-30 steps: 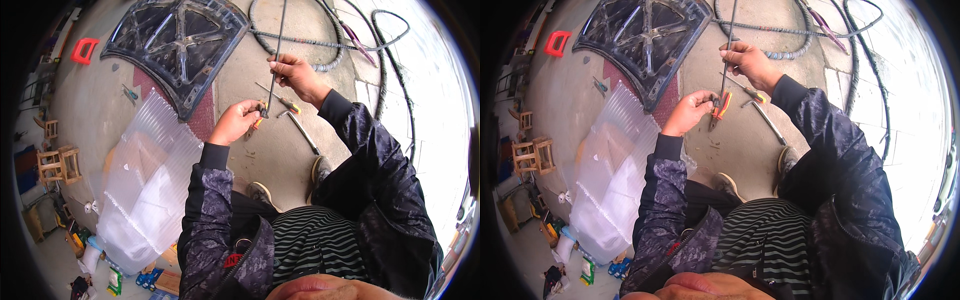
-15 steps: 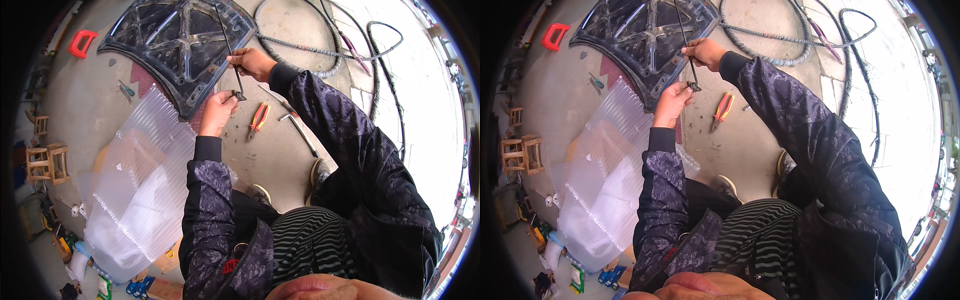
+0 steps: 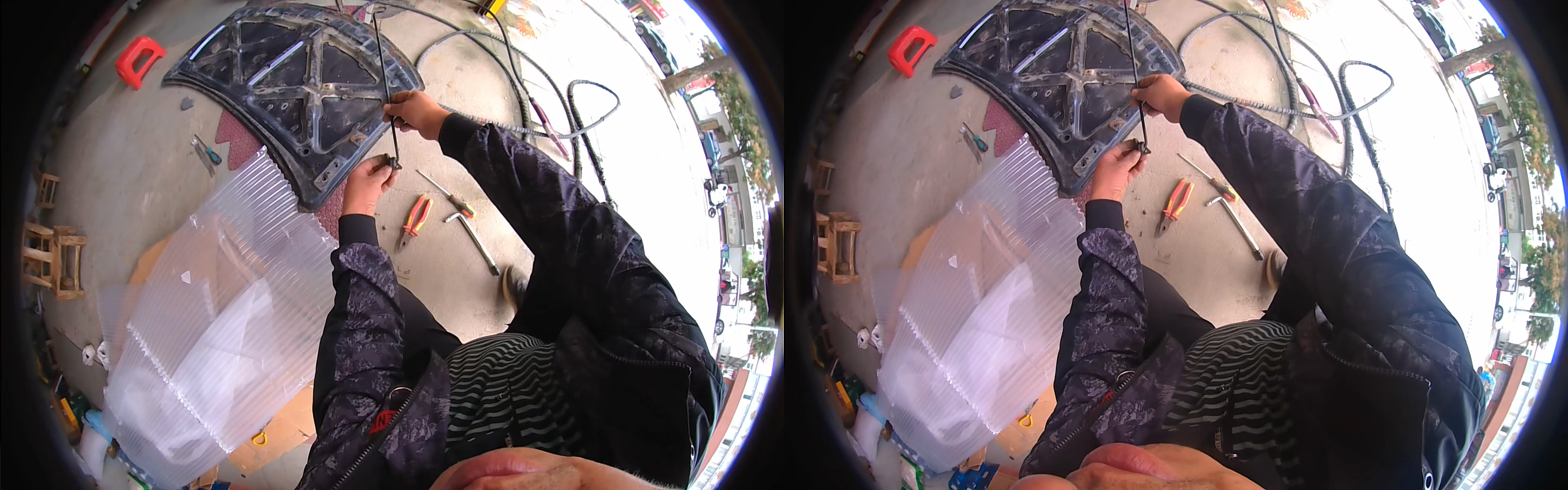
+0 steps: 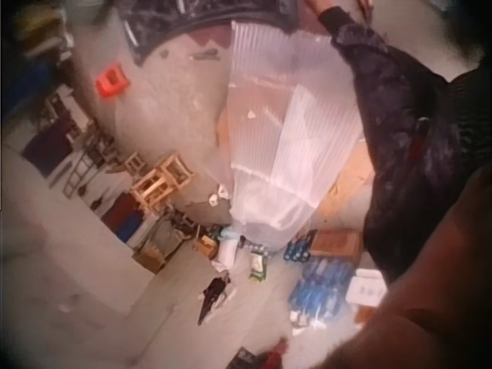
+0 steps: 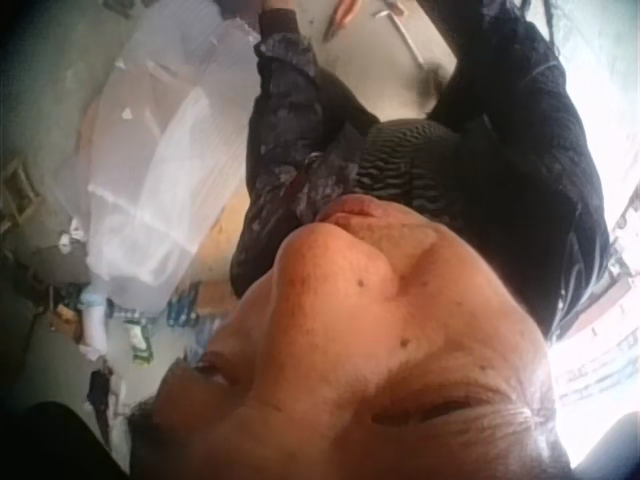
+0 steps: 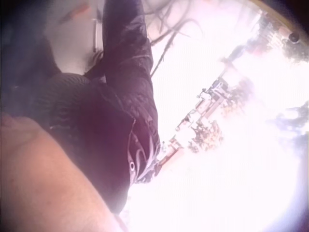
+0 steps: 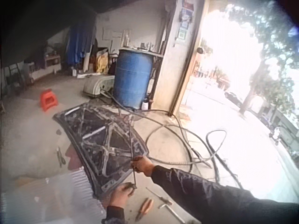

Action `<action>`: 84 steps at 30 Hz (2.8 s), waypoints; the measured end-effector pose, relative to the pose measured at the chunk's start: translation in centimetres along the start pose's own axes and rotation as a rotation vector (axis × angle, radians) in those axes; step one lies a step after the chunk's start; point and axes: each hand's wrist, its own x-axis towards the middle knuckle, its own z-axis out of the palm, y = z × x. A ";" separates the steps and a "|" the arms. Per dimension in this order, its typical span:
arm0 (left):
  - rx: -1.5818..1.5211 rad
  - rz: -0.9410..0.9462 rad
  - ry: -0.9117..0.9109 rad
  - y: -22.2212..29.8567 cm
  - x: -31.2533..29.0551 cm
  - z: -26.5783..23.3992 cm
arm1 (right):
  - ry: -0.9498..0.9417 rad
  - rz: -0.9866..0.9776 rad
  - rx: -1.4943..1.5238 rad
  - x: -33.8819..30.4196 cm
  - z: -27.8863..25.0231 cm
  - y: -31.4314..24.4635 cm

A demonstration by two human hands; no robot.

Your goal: The person uses a screwdriver to pry and release the hood latch on a dark car, then lifts the hood to expose the engine bay. After closing the hood, they walk to a workbench and use pliers and a screwdriver to manipulate a cable attached to a detached car part.

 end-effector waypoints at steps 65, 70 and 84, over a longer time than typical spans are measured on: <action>1.043 -0.018 1.002 -7.9 18.5 -3.8 | -0.466 0.107 0.134 31.8 5.7 15.3; 1.248 -0.060 1.076 -7.3 19.0 -1.9 | -0.454 0.141 0.111 31.8 5.8 15.9; 1.248 -0.089 1.137 -7.9 19.9 -1.5 | -0.451 0.095 0.140 31.6 5.5 16.2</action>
